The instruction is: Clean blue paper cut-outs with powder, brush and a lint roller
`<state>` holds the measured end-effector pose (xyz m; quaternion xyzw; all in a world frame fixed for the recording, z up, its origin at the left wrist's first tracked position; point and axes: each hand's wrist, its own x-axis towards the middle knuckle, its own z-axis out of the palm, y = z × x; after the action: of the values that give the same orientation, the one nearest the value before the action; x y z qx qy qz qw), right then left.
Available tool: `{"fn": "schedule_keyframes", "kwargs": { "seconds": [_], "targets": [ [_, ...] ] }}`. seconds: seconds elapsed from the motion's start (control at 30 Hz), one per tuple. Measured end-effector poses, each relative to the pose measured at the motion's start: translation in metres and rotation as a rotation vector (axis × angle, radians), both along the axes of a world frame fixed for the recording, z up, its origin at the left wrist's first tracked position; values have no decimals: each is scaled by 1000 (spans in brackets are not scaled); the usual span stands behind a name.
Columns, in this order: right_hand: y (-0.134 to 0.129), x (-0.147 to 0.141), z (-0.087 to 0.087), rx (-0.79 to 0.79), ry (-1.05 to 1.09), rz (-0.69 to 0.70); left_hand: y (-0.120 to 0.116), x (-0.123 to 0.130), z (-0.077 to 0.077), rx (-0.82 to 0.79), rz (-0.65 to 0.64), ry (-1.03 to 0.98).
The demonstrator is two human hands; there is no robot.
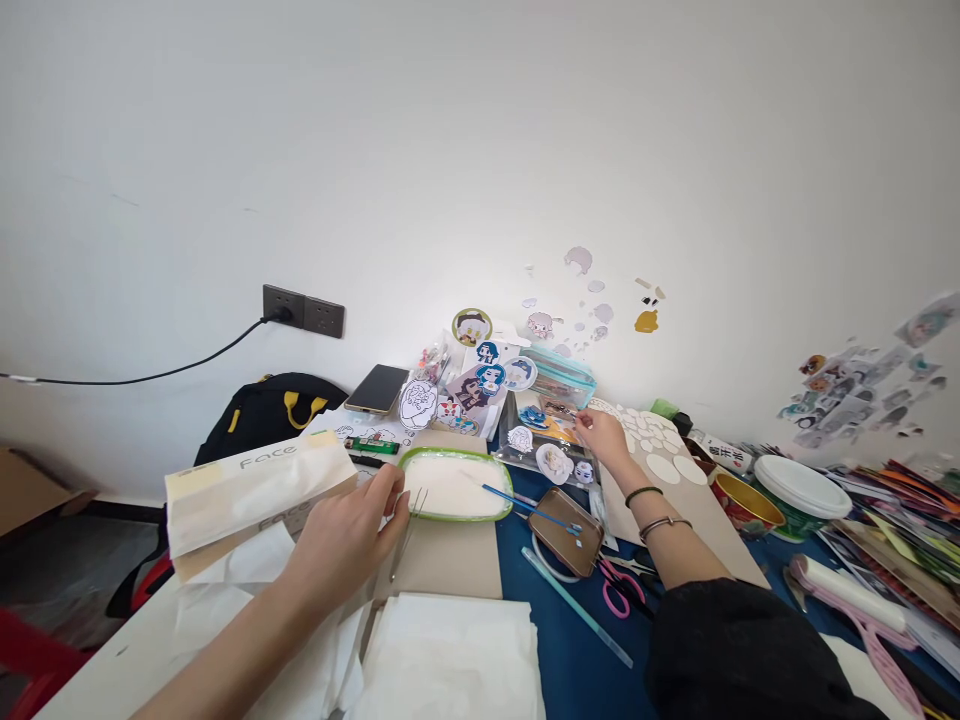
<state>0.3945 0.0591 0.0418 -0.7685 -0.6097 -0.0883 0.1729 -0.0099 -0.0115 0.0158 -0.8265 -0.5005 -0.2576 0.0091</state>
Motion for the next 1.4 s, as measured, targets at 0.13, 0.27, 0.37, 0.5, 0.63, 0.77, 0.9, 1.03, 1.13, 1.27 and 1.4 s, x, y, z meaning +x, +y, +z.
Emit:
{"fn": "schedule_keyframes", "kwargs": {
  "seconds": [0.13,0.27,0.37,0.5,0.63,0.77,0.9,1.03,1.13,1.27,1.4],
  "targets": [
    [-1,9,-1,26,62,-2,0,0,0,4,-1,3],
    [0,13,-5,25,100,7,-1,0,1,-6,-2,4],
    [2,14,-7,20,95,28,-1,1,1,-3,-4,-2],
    [5,12,-8,13,51,58,0,1,1,8,-4,0],
    [9,10,-11,3,2,84,0,0,1,12,-4,3],
    [9,9,-10,7,-48,103,0,0,0,10,-1,7],
    [7,9,-6,21,-118,113,0,0,0,8,2,25],
    [7,3,-2,21,-213,168,0,0,-1,8,0,29],
    [10,-5,-1,7,-292,235,1,0,-2,1,-7,19],
    [16,-12,0,-3,-379,290,2,0,-1,3,-10,15],
    [21,-14,-2,26,-411,316,0,0,-1,1,-6,25]
  ]
}}
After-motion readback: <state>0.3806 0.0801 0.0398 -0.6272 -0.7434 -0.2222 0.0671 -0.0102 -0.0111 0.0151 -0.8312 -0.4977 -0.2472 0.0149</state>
